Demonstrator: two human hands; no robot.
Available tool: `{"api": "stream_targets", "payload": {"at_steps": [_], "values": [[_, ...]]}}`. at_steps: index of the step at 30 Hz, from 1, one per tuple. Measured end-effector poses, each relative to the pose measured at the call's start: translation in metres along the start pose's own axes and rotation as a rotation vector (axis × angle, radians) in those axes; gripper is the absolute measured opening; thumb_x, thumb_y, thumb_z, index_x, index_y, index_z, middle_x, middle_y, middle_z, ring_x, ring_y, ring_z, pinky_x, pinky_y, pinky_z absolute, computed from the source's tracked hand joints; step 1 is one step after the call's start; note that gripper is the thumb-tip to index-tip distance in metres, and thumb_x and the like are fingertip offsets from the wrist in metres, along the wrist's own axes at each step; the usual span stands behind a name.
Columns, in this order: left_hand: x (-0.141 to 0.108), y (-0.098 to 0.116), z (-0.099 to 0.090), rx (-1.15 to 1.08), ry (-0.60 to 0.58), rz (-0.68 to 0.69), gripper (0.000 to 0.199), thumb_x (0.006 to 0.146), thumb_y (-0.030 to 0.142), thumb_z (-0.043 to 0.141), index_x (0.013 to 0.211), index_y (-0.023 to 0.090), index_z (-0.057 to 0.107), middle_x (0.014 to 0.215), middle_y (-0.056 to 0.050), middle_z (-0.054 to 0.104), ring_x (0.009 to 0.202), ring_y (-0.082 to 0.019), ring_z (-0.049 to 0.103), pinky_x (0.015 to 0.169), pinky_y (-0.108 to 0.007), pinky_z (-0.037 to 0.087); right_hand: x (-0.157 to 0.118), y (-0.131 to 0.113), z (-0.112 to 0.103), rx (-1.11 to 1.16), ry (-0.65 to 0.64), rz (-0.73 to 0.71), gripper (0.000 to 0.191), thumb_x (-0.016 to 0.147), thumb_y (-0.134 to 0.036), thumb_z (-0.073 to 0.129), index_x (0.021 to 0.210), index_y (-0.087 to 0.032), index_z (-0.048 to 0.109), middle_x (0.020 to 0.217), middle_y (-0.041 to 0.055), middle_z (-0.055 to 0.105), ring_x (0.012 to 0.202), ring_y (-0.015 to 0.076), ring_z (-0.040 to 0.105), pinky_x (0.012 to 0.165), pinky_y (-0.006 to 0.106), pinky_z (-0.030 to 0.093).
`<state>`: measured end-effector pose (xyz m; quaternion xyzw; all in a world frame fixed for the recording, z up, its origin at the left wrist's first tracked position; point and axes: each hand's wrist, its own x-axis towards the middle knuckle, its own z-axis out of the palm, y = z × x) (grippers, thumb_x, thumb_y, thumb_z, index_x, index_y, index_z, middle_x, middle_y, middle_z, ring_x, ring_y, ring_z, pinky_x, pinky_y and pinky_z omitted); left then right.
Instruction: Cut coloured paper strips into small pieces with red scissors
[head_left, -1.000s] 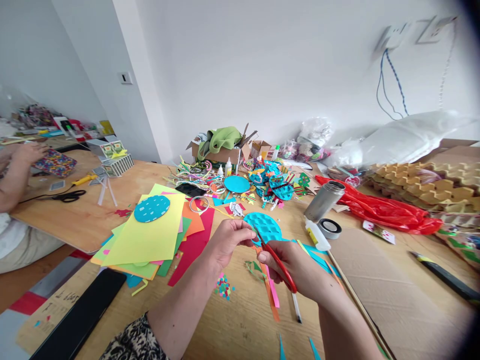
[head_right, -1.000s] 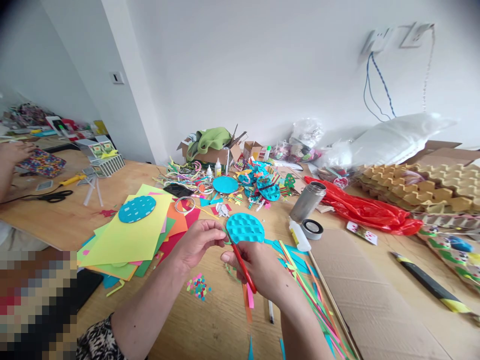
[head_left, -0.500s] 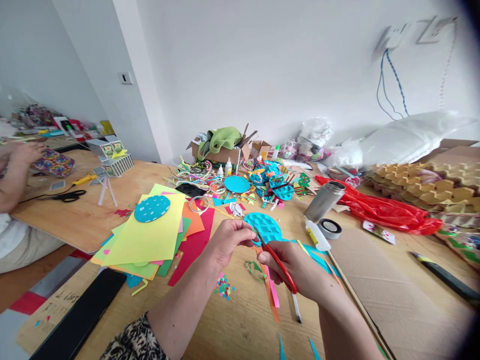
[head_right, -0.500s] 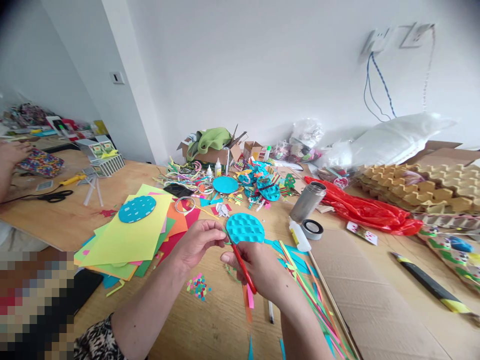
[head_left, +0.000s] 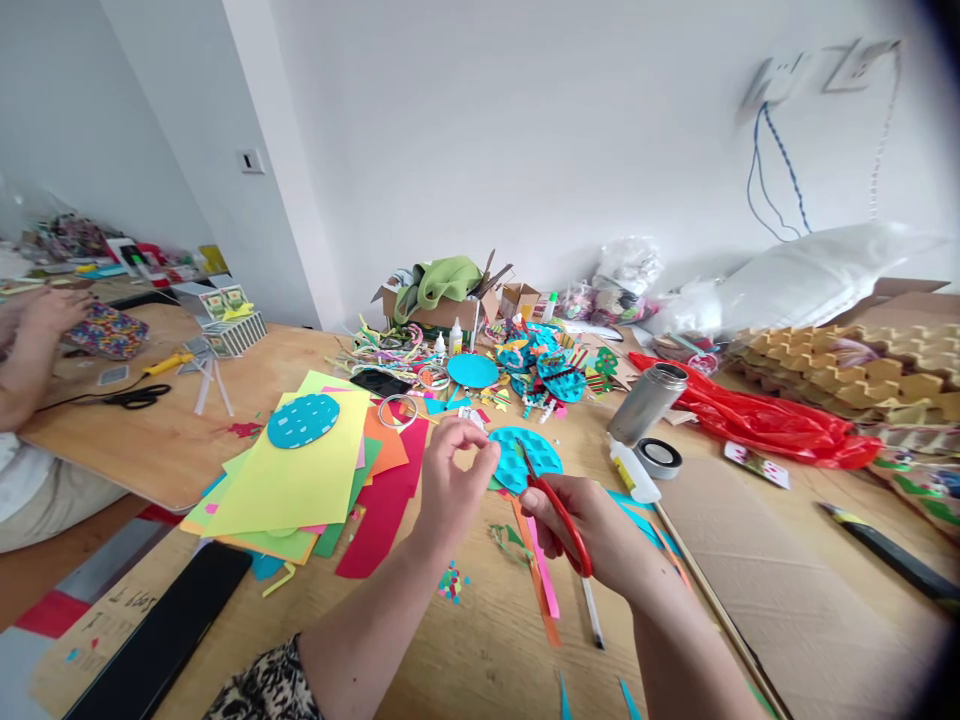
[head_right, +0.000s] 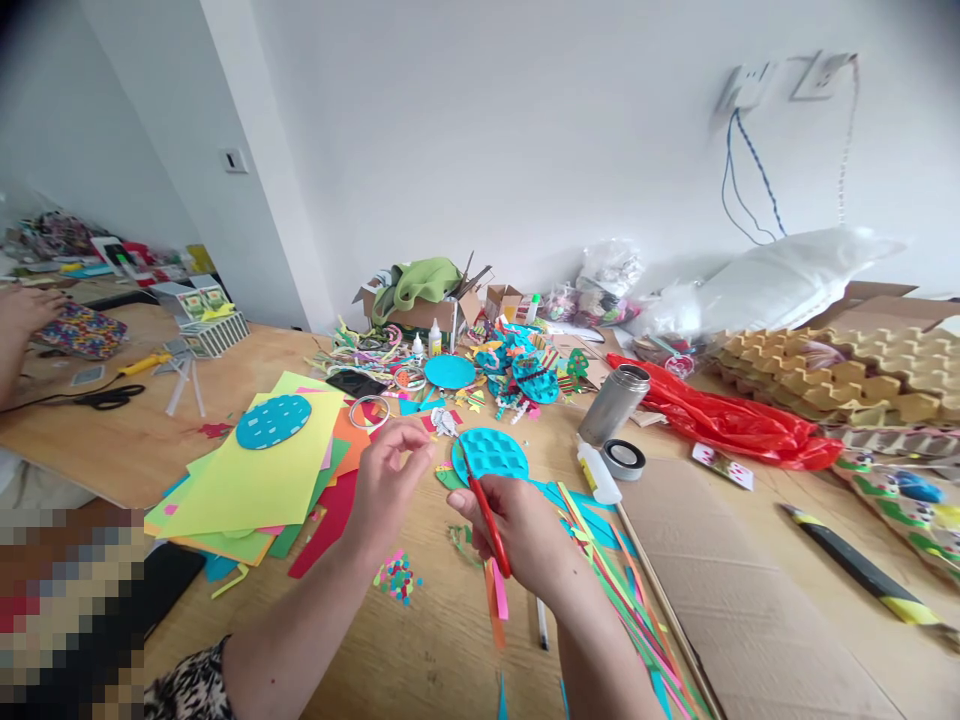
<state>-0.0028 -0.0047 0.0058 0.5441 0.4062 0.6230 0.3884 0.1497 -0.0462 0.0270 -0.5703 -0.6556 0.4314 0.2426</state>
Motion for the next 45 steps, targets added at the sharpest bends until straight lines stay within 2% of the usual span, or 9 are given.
{"api": "stream_targets", "payload": {"at_steps": [4, 7, 12, 28, 45], "values": [[-0.005, -0.007, 0.008, -0.073, -0.144, -0.191, 0.011, 0.07, 0.027, 0.065, 0.065, 0.017, 0.063, 0.08, -0.004, 0.058, 0.078, -0.017, 0.055, 0.07, -0.028, 0.043, 0.001, 0.0, 0.003, 0.005, 0.007, -0.024, 0.044, 0.081, -0.06, 0.048, 0.067, -0.018, 0.051, 0.052, 0.0017, 0.059, 0.044, 0.0126, 0.052, 0.044, 0.022, 0.037], [-0.006, -0.009, 0.012, -0.164, -0.118, -0.273, 0.009, 0.066, 0.025, 0.066, 0.066, 0.016, 0.064, 0.083, -0.004, 0.061, 0.08, -0.017, 0.057, 0.071, -0.028, 0.044, 0.001, -0.001, 0.004, -0.035, 0.014, -0.039, 0.044, 0.082, -0.059, 0.047, 0.066, -0.019, 0.05, 0.052, 0.0023, 0.061, 0.043, 0.0125, 0.052, 0.044, 0.022, 0.037], [-0.006, -0.003, 0.012, -0.227, -0.066, -0.328, 0.01, 0.061, 0.024, 0.069, 0.064, 0.016, 0.064, 0.081, -0.004, 0.062, 0.077, -0.017, 0.057, 0.072, -0.028, 0.043, 0.003, -0.001, 0.006, -0.086, 0.028, -0.041, 0.045, 0.083, -0.059, 0.045, 0.063, -0.019, 0.049, 0.052, 0.0033, 0.062, 0.044, 0.0125, 0.052, 0.045, 0.022, 0.036], [-0.005, 0.0, 0.013, -0.315, -0.055, -0.38, 0.01, 0.058, 0.023, 0.069, 0.06, 0.015, 0.063, 0.074, -0.002, 0.06, 0.073, -0.015, 0.053, 0.071, -0.027, 0.041, 0.002, 0.0, 0.006, -0.069, 0.013, -0.03, 0.045, 0.084, -0.059, 0.046, 0.065, -0.018, 0.052, 0.05, 0.0028, 0.061, 0.042, 0.0114, 0.051, 0.042, 0.021, 0.035], [-0.004, -0.003, 0.011, -0.315, -0.126, -0.402, 0.009, 0.06, 0.021, 0.067, 0.064, 0.014, 0.063, 0.076, -0.003, 0.061, 0.072, -0.014, 0.053, 0.07, -0.027, 0.041, 0.0, -0.001, 0.003, -0.099, 0.018, -0.03, 0.047, 0.083, -0.06, 0.046, 0.062, -0.018, 0.05, 0.049, 0.0022, 0.061, 0.041, 0.0111, 0.051, 0.042, 0.021, 0.035]]}}
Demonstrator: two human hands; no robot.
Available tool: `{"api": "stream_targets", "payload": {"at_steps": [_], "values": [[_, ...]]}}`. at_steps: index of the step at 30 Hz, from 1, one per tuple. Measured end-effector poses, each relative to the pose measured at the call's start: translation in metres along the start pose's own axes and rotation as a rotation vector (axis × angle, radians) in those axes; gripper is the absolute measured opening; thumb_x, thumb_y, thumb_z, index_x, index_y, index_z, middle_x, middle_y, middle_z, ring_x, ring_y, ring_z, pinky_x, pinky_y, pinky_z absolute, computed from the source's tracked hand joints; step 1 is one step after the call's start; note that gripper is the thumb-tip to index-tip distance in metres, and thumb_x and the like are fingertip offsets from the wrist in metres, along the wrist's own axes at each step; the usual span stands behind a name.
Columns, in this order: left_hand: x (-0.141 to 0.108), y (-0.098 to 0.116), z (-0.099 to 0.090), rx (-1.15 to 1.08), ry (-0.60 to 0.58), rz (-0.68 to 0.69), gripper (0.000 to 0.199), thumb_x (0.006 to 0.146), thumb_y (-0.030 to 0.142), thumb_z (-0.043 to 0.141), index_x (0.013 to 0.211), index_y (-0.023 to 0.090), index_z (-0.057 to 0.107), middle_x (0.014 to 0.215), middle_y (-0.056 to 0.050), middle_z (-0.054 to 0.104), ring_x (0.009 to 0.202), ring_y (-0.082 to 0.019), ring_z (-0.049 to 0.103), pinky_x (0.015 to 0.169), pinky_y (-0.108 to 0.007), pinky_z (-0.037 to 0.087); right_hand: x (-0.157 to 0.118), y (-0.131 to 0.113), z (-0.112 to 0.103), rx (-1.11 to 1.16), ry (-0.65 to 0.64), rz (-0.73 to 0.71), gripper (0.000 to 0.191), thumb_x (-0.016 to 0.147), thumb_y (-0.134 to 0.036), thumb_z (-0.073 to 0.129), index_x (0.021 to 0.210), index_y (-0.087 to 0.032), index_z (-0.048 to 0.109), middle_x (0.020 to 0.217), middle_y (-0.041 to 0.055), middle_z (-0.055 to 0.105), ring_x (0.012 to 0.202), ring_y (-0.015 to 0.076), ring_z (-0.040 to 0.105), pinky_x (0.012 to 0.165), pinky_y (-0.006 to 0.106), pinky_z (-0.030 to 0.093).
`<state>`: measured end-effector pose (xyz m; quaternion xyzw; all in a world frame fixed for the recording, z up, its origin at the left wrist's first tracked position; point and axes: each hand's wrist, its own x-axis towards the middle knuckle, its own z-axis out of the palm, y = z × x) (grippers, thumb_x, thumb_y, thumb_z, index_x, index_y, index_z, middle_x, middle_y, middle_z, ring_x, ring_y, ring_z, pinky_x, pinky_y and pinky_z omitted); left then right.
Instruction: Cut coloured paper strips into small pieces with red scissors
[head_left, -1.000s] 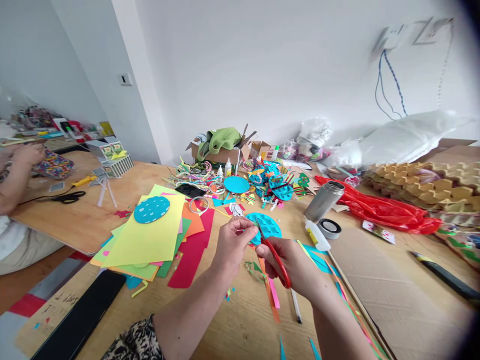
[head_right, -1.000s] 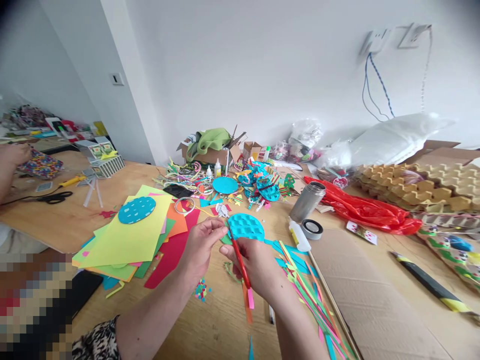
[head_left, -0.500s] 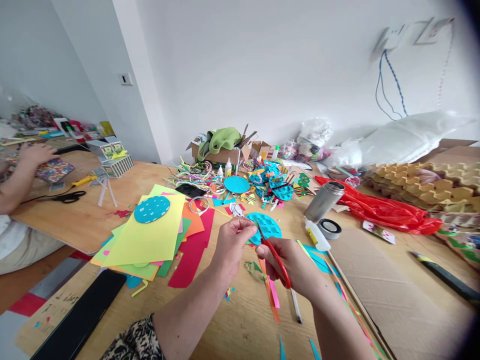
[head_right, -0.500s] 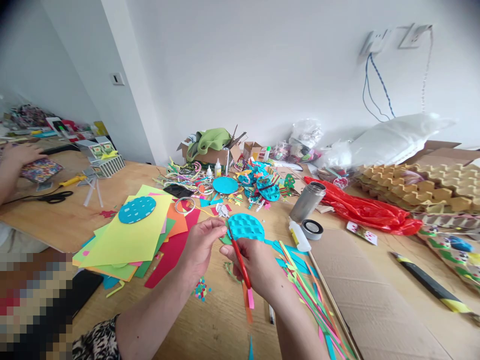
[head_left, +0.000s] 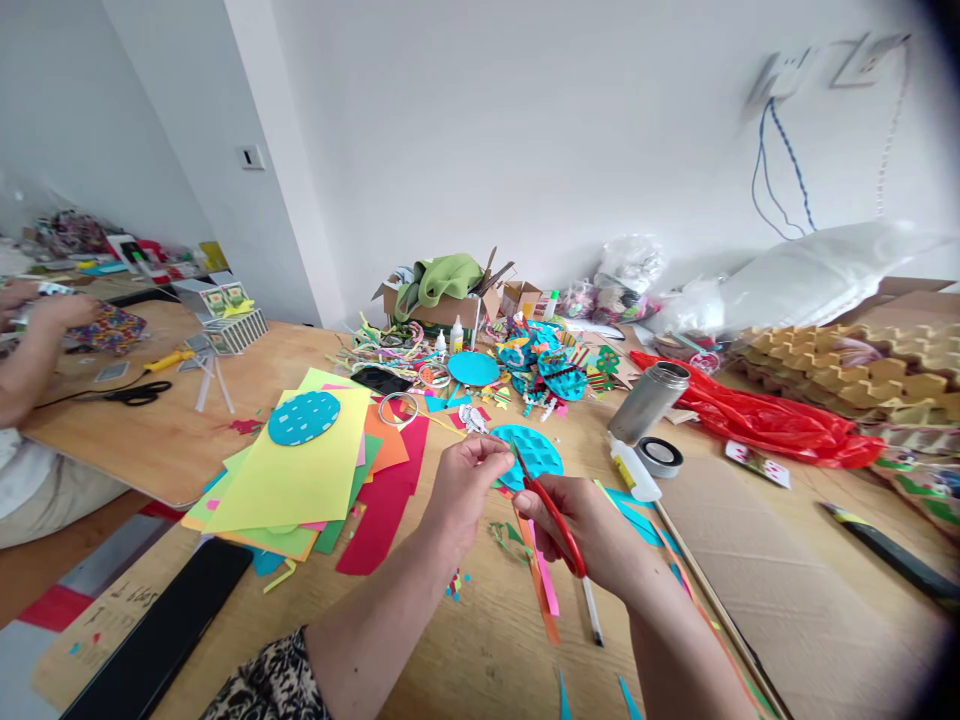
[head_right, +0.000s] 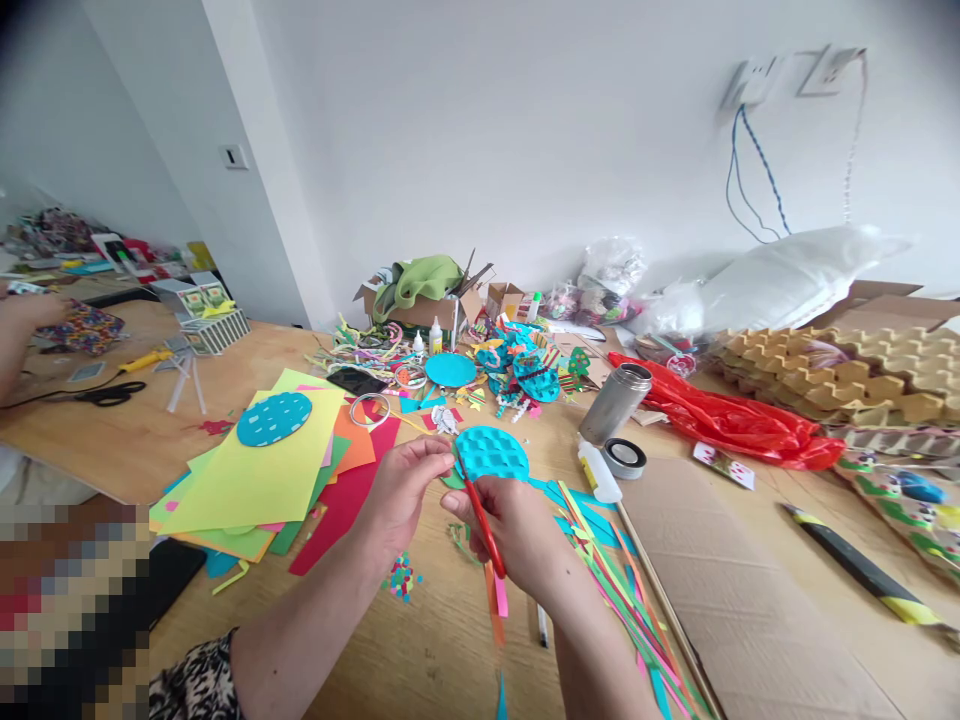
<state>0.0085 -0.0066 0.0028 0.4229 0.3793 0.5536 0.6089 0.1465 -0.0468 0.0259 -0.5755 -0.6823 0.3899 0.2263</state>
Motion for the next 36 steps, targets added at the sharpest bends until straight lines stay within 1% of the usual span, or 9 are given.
{"api": "stream_targets", "payload": {"at_steps": [4, 9, 14, 17, 23, 28, 36], "values": [[-0.0001, 0.0004, 0.0004, -0.001, -0.014, -0.004, 0.01, 0.058, 0.021, 0.069, 0.063, 0.015, 0.063, 0.078, -0.004, 0.063, 0.077, -0.017, 0.056, 0.073, -0.028, 0.042, -0.0002, -0.0001, 0.0, 0.015, -0.001, 0.011, 0.046, 0.083, -0.06, 0.047, 0.063, -0.018, 0.051, 0.049, 0.0013, 0.06, 0.04, 0.0111, 0.05, 0.043, 0.021, 0.035], [0.0001, 0.0011, -0.0008, -0.028, -0.02, -0.018, 0.008, 0.059, 0.019, 0.069, 0.063, 0.015, 0.063, 0.078, -0.004, 0.063, 0.079, -0.017, 0.057, 0.075, -0.027, 0.043, -0.0006, 0.0005, -0.0011, 0.024, -0.016, 0.015, 0.045, 0.082, -0.059, 0.048, 0.064, -0.018, 0.051, 0.049, 0.0011, 0.059, 0.042, 0.011, 0.05, 0.043, 0.021, 0.035], [0.0023, 0.0014, -0.0044, -0.011, -0.051, -0.034, 0.008, 0.058, 0.02, 0.068, 0.063, 0.015, 0.063, 0.08, -0.005, 0.064, 0.081, -0.017, 0.057, 0.078, -0.029, 0.043, -0.0013, 0.003, -0.0023, 0.007, -0.037, 0.011, 0.045, 0.083, -0.059, 0.048, 0.063, -0.018, 0.051, 0.051, 0.0017, 0.06, 0.044, 0.0113, 0.051, 0.044, 0.022, 0.036], [0.0032, 0.0015, -0.0055, -0.024, -0.064, -0.043, 0.009, 0.057, 0.02, 0.067, 0.063, 0.015, 0.063, 0.08, -0.005, 0.063, 0.081, -0.017, 0.056, 0.077, -0.029, 0.043, -0.0013, 0.0032, -0.0027, -0.003, -0.038, -0.008, 0.046, 0.084, -0.059, 0.047, 0.062, -0.018, 0.051, 0.052, 0.0023, 0.061, 0.044, 0.0112, 0.051, 0.045, 0.022, 0.035], [0.0031, 0.0012, -0.0049, -0.025, -0.082, -0.068, 0.009, 0.057, 0.019, 0.067, 0.063, 0.015, 0.062, 0.076, -0.004, 0.062, 0.077, -0.017, 0.056, 0.075, -0.03, 0.042, 0.0003, 0.0023, -0.0027, 0.013, -0.037, -0.019, 0.045, 0.083, -0.059, 0.047, 0.065, -0.018, 0.051, 0.055, 0.0029, 0.062, 0.048, 0.0132, 0.056, 0.047, 0.023, 0.038], [0.0029, 0.0013, -0.0046, -0.013, -0.088, -0.083, 0.009, 0.058, 0.021, 0.067, 0.062, 0.015, 0.062, 0.075, -0.004, 0.063, 0.075, -0.016, 0.056, 0.074, -0.03, 0.042, 0.0001, 0.0042, -0.0023, 0.008, -0.04, -0.01, 0.047, 0.083, -0.061, 0.046, 0.065, -0.018, 0.051, 0.055, 0.0028, 0.062, 0.047, 0.0133, 0.056, 0.047, 0.023, 0.038], [0.0034, 0.0005, -0.0045, -0.023, -0.093, -0.083, 0.009, 0.057, 0.02, 0.067, 0.062, 0.015, 0.062, 0.075, -0.004, 0.063, 0.074, -0.016, 0.055, 0.072, -0.029, 0.043, -0.0002, 0.0047, -0.002, 0.011, -0.039, -0.008, 0.047, 0.084, -0.061, 0.046, 0.064, -0.018, 0.051, 0.053, 0.0026, 0.062, 0.045, 0.012, 0.053, 0.046, 0.022, 0.037]]}}
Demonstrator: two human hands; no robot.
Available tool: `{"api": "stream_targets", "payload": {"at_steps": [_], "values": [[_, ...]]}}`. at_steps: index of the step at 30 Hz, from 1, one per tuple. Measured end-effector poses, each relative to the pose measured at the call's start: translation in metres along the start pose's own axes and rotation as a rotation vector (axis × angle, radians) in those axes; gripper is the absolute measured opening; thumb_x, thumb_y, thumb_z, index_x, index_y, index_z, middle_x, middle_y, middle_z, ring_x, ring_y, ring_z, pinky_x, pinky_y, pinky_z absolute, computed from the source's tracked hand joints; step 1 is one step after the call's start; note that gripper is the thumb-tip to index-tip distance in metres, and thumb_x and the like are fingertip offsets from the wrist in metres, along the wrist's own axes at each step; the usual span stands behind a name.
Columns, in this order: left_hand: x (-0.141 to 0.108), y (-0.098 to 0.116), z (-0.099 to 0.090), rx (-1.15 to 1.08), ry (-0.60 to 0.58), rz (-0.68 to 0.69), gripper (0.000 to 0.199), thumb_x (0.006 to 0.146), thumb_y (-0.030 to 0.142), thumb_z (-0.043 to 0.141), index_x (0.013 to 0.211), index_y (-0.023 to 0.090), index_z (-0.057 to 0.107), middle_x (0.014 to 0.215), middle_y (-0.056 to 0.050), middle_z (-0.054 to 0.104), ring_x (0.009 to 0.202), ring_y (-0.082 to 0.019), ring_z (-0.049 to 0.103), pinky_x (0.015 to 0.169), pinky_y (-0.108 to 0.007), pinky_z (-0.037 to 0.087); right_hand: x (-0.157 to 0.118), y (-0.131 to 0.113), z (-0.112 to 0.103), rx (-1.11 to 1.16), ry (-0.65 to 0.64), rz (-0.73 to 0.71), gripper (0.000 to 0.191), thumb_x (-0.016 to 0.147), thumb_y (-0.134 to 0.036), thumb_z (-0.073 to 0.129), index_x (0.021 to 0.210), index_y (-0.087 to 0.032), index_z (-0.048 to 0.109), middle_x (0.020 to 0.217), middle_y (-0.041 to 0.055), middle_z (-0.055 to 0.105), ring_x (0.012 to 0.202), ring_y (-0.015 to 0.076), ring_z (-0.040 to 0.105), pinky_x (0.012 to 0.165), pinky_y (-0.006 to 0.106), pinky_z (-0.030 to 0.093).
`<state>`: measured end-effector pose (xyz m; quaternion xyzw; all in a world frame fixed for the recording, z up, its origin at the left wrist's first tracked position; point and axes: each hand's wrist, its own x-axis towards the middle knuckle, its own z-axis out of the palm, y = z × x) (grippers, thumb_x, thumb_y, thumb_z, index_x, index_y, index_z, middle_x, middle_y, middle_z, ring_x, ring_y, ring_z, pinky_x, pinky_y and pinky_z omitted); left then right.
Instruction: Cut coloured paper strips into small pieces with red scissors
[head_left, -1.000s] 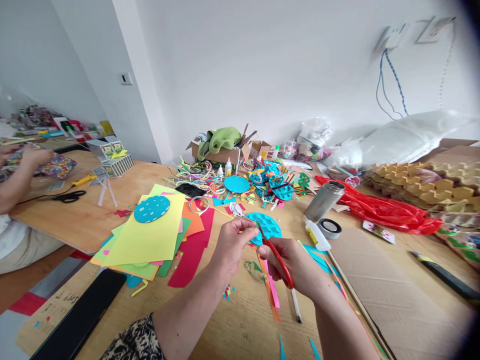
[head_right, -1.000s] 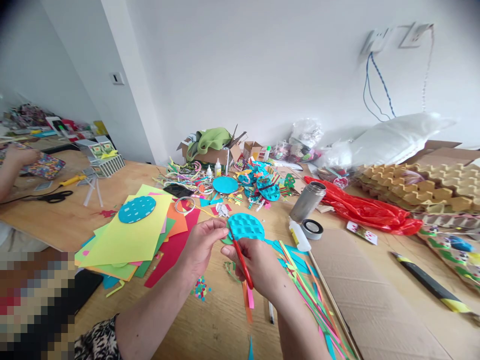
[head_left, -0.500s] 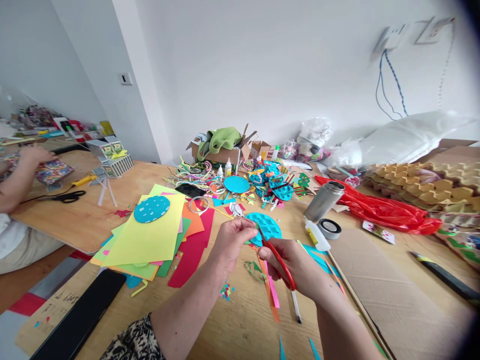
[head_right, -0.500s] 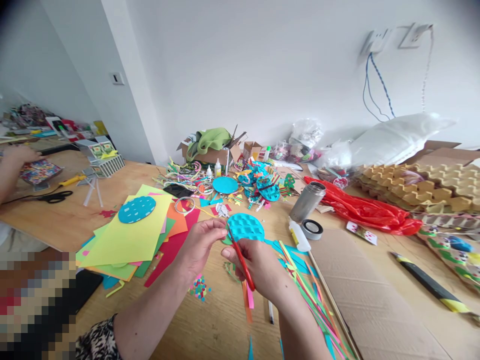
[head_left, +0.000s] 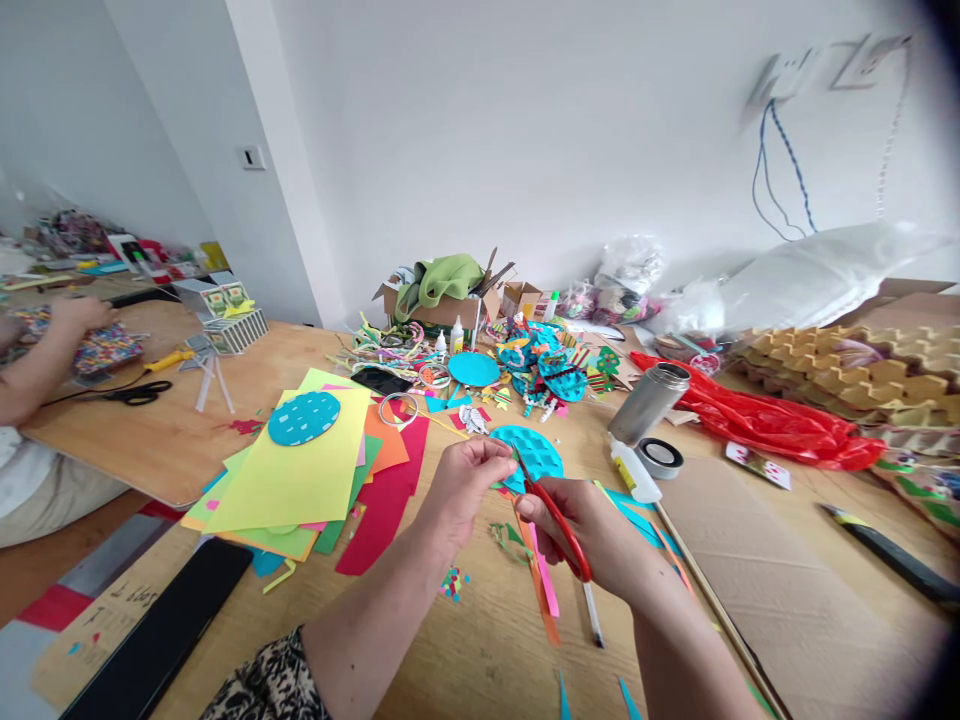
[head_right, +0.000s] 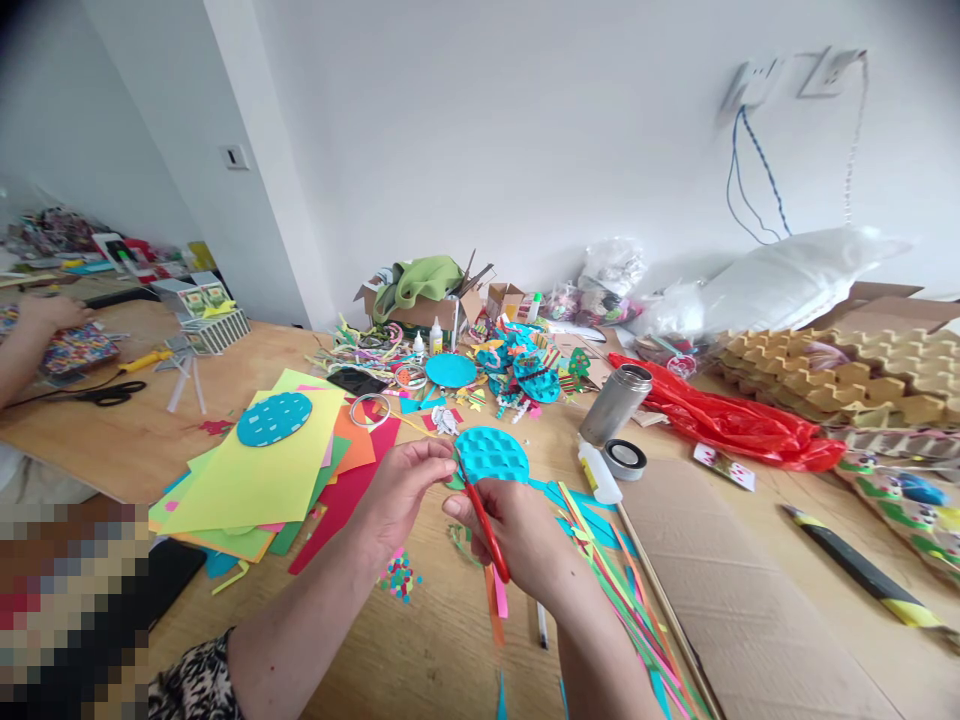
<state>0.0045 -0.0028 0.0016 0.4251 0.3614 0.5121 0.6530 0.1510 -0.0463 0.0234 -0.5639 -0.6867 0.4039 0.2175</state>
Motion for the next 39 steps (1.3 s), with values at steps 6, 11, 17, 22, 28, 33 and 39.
{"api": "stream_targets", "payload": {"at_steps": [6, 11, 17, 22, 28, 33, 39], "values": [[-0.0002, 0.0002, -0.0001, 0.002, -0.017, -0.007, 0.011, 0.058, 0.022, 0.068, 0.063, 0.014, 0.063, 0.074, -0.004, 0.063, 0.072, -0.015, 0.055, 0.071, -0.029, 0.042, 0.0002, -0.0002, 0.0003, 0.0, -0.003, 0.004, 0.046, 0.084, -0.059, 0.046, 0.064, -0.018, 0.05, 0.053, 0.0024, 0.061, 0.045, 0.0119, 0.052, 0.045, 0.022, 0.036], [-0.0009, 0.0015, -0.0003, -0.003, -0.016, 0.003, 0.008, 0.059, 0.02, 0.067, 0.062, 0.014, 0.062, 0.072, -0.003, 0.062, 0.07, -0.014, 0.055, 0.071, -0.029, 0.042, 0.0005, 0.0013, 0.0004, -0.013, -0.006, 0.01, 0.045, 0.085, -0.058, 0.046, 0.065, -0.018, 0.051, 0.053, 0.0021, 0.062, 0.045, 0.0116, 0.052, 0.045, 0.022, 0.036], [0.0, 0.0007, -0.001, 0.004, -0.024, -0.004, 0.009, 0.059, 0.021, 0.067, 0.062, 0.014, 0.062, 0.072, -0.003, 0.062, 0.071, -0.015, 0.054, 0.07, -0.029, 0.041, 0.0001, 0.0001, -0.0001, -0.005, -0.003, 0.0, 0.046, 0.084, -0.059, 0.047, 0.064, -0.018, 0.051, 0.053, 0.0025, 0.061, 0.046, 0.0121, 0.053, 0.046, 0.022, 0.037], [-0.0002, 0.0009, -0.0019, 0.002, -0.02, -0.003, 0.008, 0.058, 0.02, 0.067, 0.063, 0.014, 0.064, 0.073, -0.004, 0.062, 0.073, -0.015, 0.054, 0.071, -0.029, 0.041, -0.0004, 0.0022, 0.0003, 0.002, -0.012, 0.011, 0.046, 0.084, -0.059, 0.047, 0.065, -0.018, 0.051, 0.052, 0.0019, 0.061, 0.044, 0.0114, 0.051, 0.044, 0.021, 0.036], [-0.0014, 0.0032, -0.0022, -0.006, -0.019, 0.008, 0.008, 0.06, 0.019, 0.066, 0.066, 0.013, 0.065, 0.073, -0.004, 0.062, 0.073, -0.015, 0.053, 0.07, -0.028, 0.04, -0.0002, 0.0035, 0.0005, -0.01, -0.005, 0.007, 0.044, 0.084, -0.058, 0.047, 0.065, -0.018, 0.05, 0.052, 0.0016, 0.061, 0.044, 0.0111, 0.051, 0.045, 0.021, 0.036], [-0.0016, 0.0047, -0.0022, 0.006, -0.012, 0.015, 0.006, 0.058, 0.017, 0.065, 0.063, 0.013, 0.065, 0.074, -0.004, 0.061, 0.073, -0.014, 0.052, 0.068, -0.027, 0.039, -0.0005, 0.0037, 0.0001, -0.025, -0.001, 0.009, 0.044, 0.084, -0.057, 0.048, 0.064, -0.018, 0.05, 0.053, 0.002, 0.061, 0.045, 0.0116, 0.052, 0.045, 0.022, 0.036], [-0.0008, 0.0057, -0.0029, 0.0, -0.009, -0.006, 0.009, 0.059, 0.019, 0.067, 0.066, 0.013, 0.066, 0.077, -0.004, 0.062, 0.074, -0.014, 0.053, 0.068, -0.027, 0.04, -0.0009, 0.0062, 0.0001, -0.023, -0.004, 0.008, 0.044, 0.085, -0.056, 0.048, 0.063, -0.018, 0.05, 0.052, 0.0018, 0.061, 0.045, 0.0115, 0.052, 0.045, 0.022, 0.036]]}}
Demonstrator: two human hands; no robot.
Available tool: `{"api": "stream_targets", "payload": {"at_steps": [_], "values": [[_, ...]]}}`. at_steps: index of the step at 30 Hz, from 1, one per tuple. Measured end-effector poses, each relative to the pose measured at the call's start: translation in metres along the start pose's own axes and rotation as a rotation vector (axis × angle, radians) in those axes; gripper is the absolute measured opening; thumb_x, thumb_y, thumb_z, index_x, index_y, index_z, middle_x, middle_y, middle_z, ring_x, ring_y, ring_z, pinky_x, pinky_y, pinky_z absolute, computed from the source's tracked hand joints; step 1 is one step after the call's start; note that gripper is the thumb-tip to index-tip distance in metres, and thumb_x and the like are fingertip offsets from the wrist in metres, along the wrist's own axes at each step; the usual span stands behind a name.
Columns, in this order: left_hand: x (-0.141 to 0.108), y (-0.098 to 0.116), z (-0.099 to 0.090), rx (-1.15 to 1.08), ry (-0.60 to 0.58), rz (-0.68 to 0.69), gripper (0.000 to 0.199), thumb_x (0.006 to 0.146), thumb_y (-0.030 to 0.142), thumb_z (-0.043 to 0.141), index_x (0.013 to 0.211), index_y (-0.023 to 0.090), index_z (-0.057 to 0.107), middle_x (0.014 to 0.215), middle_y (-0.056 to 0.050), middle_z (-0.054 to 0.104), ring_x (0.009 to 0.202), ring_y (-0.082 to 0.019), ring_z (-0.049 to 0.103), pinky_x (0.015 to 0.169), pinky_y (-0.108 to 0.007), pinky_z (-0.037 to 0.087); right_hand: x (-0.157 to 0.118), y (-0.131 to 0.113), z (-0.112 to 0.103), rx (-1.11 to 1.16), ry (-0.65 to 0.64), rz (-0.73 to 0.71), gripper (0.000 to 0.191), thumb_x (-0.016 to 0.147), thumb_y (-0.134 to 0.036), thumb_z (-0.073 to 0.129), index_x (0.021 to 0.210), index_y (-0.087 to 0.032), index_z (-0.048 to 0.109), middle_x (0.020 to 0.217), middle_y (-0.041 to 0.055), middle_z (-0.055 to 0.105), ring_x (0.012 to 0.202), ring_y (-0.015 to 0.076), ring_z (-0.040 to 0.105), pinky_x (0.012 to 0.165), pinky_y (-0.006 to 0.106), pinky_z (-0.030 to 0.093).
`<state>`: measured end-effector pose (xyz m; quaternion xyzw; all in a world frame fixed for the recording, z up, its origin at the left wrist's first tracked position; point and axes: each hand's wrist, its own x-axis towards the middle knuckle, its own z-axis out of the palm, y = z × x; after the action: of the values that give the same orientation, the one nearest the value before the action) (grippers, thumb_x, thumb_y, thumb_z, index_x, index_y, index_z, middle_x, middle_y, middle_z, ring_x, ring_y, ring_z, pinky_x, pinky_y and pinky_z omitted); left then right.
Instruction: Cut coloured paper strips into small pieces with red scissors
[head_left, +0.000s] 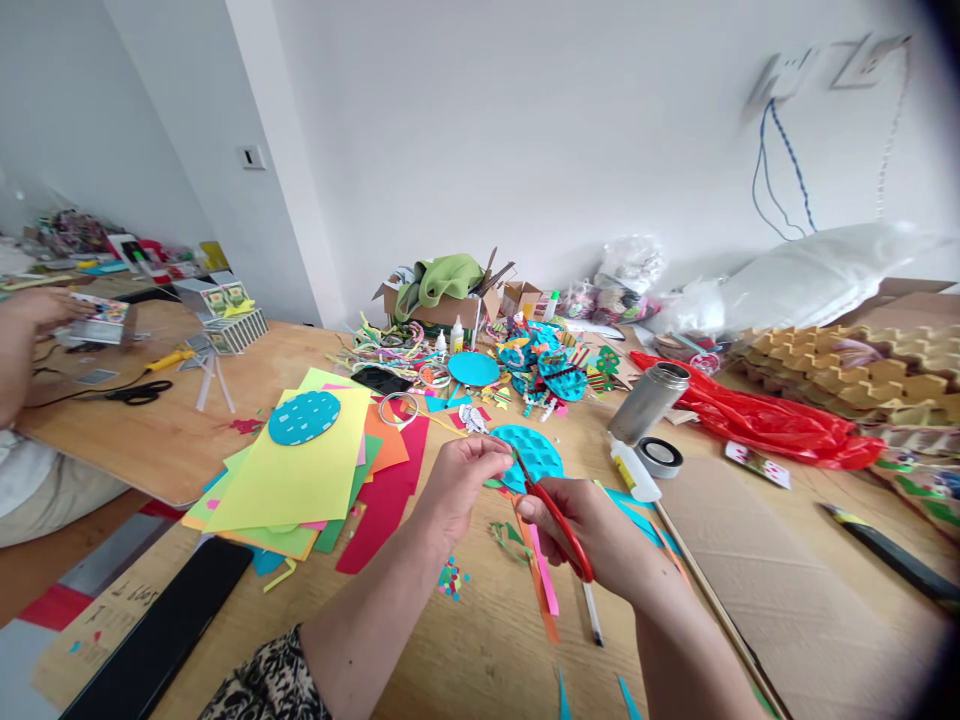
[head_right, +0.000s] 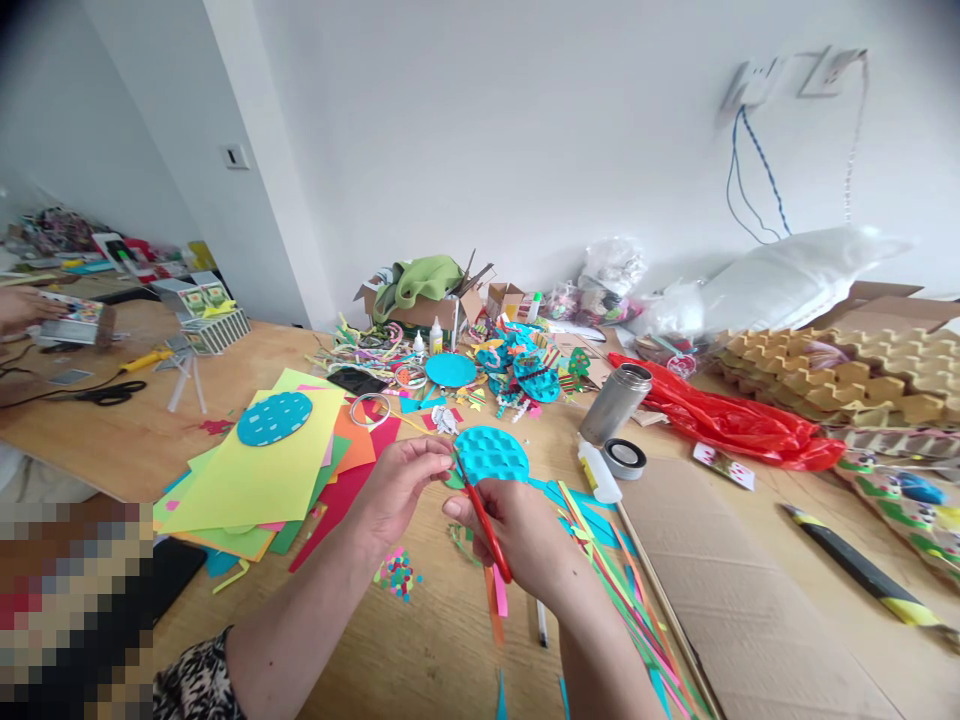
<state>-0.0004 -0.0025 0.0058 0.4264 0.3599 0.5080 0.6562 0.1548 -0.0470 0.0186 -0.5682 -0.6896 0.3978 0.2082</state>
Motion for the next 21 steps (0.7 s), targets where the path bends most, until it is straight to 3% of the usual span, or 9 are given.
{"api": "stream_targets", "payload": {"at_steps": [21], "values": [[-0.001, -0.0003, 0.0007, 0.009, -0.012, 0.016, 0.008, 0.058, 0.019, 0.066, 0.064, 0.014, 0.066, 0.072, -0.004, 0.063, 0.071, -0.014, 0.053, 0.069, -0.028, 0.04, 0.0003, -0.0044, 0.0, -0.007, 0.001, -0.003, 0.043, 0.083, -0.057, 0.049, 0.064, -0.019, 0.049, 0.054, 0.0018, 0.061, 0.047, 0.0124, 0.054, 0.046, 0.022, 0.037]]}}
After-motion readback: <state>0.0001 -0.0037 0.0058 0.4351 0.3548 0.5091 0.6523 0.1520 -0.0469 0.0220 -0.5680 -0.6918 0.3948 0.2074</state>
